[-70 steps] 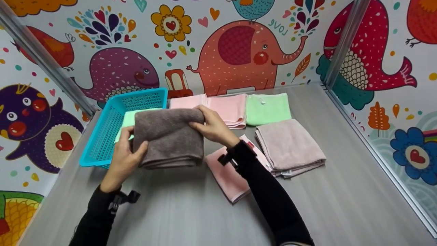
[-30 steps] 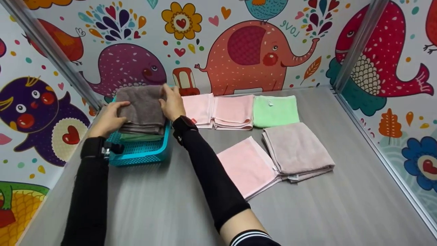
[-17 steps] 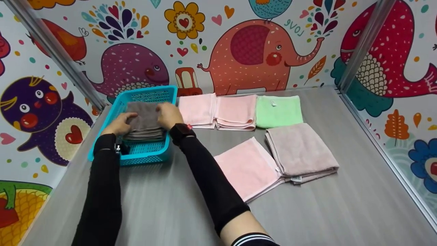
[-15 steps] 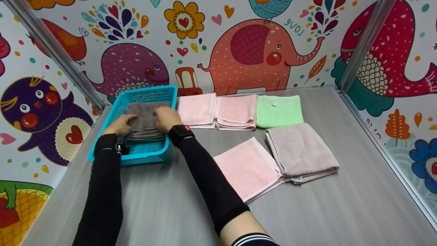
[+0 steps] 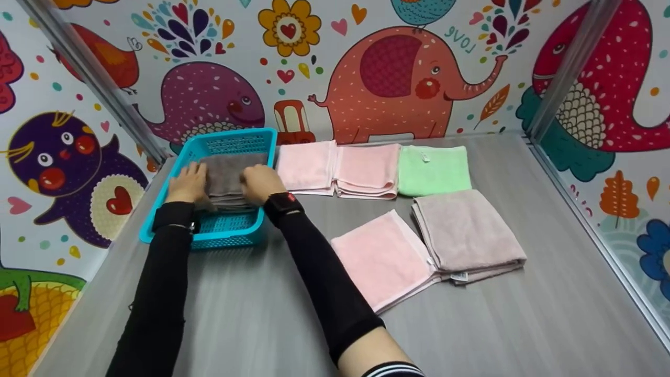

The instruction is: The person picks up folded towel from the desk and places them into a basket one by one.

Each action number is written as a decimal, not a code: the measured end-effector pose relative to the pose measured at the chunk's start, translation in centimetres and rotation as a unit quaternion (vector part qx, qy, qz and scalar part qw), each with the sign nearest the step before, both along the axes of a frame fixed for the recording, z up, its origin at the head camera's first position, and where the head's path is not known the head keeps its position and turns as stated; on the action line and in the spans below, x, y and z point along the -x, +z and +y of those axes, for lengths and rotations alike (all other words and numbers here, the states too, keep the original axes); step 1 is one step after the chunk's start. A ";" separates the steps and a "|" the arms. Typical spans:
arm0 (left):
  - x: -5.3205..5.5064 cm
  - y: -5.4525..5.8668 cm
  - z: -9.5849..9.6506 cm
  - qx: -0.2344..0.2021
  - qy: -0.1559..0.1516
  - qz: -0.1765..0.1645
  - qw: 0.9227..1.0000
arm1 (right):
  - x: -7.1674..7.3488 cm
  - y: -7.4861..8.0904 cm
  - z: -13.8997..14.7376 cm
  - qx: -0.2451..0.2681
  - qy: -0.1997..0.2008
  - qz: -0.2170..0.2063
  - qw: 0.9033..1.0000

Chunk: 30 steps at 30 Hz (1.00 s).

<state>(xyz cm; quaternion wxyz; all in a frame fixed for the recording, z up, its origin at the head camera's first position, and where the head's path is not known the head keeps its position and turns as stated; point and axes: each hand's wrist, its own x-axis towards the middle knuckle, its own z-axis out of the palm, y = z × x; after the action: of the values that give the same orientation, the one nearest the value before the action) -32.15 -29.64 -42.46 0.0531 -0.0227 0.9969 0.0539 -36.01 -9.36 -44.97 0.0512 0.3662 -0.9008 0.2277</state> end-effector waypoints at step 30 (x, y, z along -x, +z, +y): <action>-0.2 0.7 2.1 -0.100 -0.088 -0.132 0.982 | 0.0 0.1 0.5 0.053 -0.003 -0.046 0.998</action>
<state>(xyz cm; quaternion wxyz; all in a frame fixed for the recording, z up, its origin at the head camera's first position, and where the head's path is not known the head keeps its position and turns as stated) -31.99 -27.51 -41.75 0.1911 0.0634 0.9688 0.1446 -35.99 -8.85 -44.87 0.0300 0.3496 -0.8897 0.2920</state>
